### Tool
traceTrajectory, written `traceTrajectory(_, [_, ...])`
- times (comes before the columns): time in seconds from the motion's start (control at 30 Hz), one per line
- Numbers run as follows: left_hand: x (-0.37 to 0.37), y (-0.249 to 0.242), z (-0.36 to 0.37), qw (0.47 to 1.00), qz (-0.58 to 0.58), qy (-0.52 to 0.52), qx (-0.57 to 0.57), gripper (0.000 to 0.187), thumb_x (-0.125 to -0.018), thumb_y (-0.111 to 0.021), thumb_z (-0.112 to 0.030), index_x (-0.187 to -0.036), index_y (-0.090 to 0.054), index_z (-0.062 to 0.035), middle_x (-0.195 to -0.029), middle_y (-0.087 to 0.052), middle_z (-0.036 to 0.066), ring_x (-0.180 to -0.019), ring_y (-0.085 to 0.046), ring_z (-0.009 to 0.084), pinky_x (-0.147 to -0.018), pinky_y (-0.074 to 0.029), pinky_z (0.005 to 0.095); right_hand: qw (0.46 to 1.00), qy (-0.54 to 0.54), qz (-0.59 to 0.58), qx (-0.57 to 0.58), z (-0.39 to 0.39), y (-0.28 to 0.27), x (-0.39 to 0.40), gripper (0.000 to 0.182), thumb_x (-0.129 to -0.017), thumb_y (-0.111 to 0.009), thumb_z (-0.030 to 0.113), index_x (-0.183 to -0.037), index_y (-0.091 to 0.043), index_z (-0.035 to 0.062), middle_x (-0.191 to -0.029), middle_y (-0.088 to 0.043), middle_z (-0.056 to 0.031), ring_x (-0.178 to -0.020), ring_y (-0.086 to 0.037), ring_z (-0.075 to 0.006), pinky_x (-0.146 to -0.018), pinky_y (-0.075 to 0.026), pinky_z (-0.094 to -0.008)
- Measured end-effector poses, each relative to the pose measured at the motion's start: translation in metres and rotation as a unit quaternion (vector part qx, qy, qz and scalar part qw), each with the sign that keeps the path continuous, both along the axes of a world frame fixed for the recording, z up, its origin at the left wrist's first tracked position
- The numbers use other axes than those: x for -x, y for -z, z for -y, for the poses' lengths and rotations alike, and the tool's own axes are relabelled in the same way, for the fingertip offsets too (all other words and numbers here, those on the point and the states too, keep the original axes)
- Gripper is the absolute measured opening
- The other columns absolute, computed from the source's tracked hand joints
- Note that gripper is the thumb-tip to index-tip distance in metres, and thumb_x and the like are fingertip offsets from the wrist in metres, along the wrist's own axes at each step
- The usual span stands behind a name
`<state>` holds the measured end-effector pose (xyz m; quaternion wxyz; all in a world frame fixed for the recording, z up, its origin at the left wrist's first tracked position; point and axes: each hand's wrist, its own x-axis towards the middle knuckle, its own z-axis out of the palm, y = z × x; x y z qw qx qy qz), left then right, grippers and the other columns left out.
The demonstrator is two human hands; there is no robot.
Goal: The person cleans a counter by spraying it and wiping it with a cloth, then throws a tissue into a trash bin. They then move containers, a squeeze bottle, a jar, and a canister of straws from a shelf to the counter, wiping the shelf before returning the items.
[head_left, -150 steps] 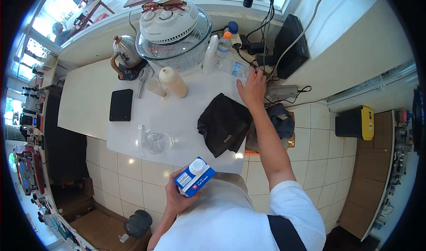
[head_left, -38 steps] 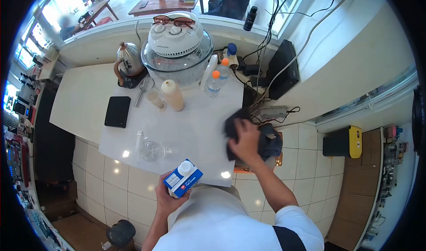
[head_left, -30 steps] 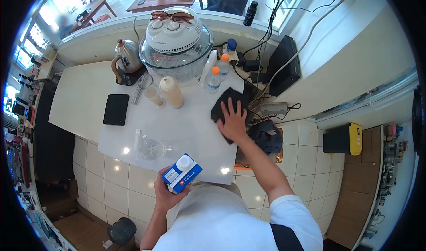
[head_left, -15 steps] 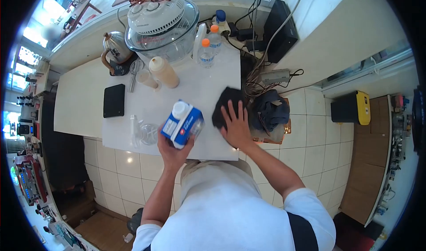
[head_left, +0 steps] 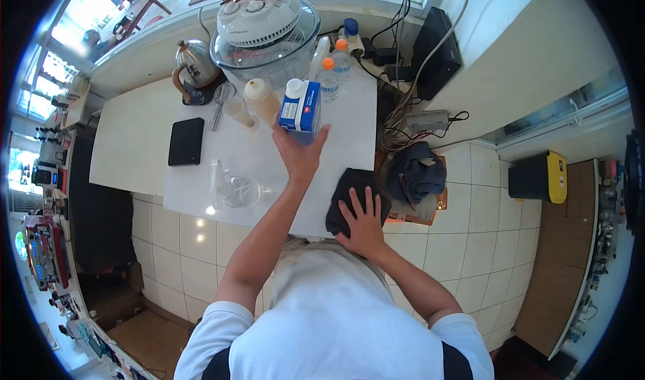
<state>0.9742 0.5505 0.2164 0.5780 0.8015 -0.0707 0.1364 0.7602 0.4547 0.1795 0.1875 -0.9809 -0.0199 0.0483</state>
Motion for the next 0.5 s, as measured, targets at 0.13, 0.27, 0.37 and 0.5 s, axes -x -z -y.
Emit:
traceTrajectory(0.13, [0.053, 0.012, -0.031, 0.995, 0.050, 0.022, -0.080, 0.096, -0.077, -0.084, -0.026, -0.145, -0.026, 0.0084, -0.144, -0.037, 0.029, -0.135, -0.036, 0.0417, -0.114, -0.028, 0.0476, 0.998, 0.052, 0.031, 0.009, 0.022, 0.004, -0.042, 0.085, -0.075, -0.071, 0.036, -0.149, -0.041, 0.0094, -0.160, -0.020, -0.0233, -0.146, -0.010, -0.0538, -0.114, -0.012, -0.0685])
traceTrajectory(0.27, [0.140, 0.048, -0.106, 0.992, -0.011, 0.069, -0.108, 0.070, -0.081, -0.078, -0.019, -0.131, -0.036, 0.0075, -0.123, -0.045, 0.022, -0.119, -0.044, 0.0361, -0.104, -0.035, 0.0437, 0.992, 0.091, 0.046, 0.072, -0.008, 0.015, -0.055, 0.090, -0.077, -0.072, 0.041, -0.151, -0.037, 0.0060, -0.161, -0.018, -0.0247, -0.147, -0.010, -0.0522, -0.115, -0.010, -0.0680])
traceTrajectory(0.37, [0.164, 0.066, -0.154, 0.990, -0.069, -0.039, -0.116, 0.065, -0.081, -0.078, -0.018, -0.126, -0.038, 0.0057, -0.116, -0.045, 0.018, -0.114, -0.044, 0.0321, -0.101, -0.035, 0.0432, 0.998, -0.053, 0.013, 0.010, -0.028, 0.006, -0.031, 0.091, -0.076, -0.072, 0.043, -0.152, -0.036, 0.0076, -0.161, -0.017, -0.0244, -0.147, -0.010, -0.0525, -0.115, -0.010, -0.0682])
traceTrajectory(0.5, [0.116, 0.032, -0.177, 0.985, 0.001, -0.143, -0.098, 0.085, -0.078, -0.082, -0.022, -0.139, -0.031, 0.0074, -0.129, -0.042, 0.021, -0.124, -0.039, 0.0311, -0.106, -0.031, 0.0462, 0.991, -0.133, 0.004, 0.001, -0.030, 0.004, -0.009, 0.083, -0.074, -0.073, 0.047, -0.143, -0.048, 0.0092, -0.157, -0.028, -0.0231, -0.143, -0.022, -0.0488, -0.112, -0.022, -0.0625])
